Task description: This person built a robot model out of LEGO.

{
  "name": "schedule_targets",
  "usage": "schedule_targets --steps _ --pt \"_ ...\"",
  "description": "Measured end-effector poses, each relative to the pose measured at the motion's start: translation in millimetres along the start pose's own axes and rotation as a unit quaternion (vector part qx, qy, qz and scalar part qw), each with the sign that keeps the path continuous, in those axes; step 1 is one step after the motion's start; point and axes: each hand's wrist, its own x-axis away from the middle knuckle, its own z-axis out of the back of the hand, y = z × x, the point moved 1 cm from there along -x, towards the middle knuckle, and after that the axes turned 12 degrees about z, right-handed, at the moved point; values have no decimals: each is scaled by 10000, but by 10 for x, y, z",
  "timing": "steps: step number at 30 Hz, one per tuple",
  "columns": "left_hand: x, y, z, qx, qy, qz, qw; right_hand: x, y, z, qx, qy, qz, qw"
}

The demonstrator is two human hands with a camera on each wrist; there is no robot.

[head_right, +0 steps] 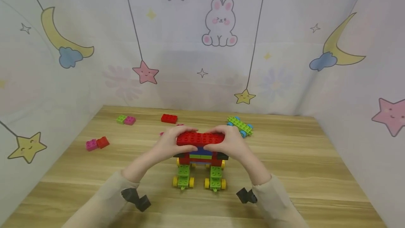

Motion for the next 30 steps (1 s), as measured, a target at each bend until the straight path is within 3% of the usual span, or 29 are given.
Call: schedule_targets --steps 7,13,19,30 --pt "84 -103 118 -400 27 -127 9991 -28 -13 17 106 -128 -58 9998" --pt "188 -217 321 -599 -298 -298 9973 -27 -9 24 240 -134 -102 9996" --pt "239 -431 553 -718 -418 -362 9959 -25 -12 27 328 -213 -157 9991" --pt "51 -869 955 -1570 238 266 9870 -16 -9 21 244 -182 -160 9994"
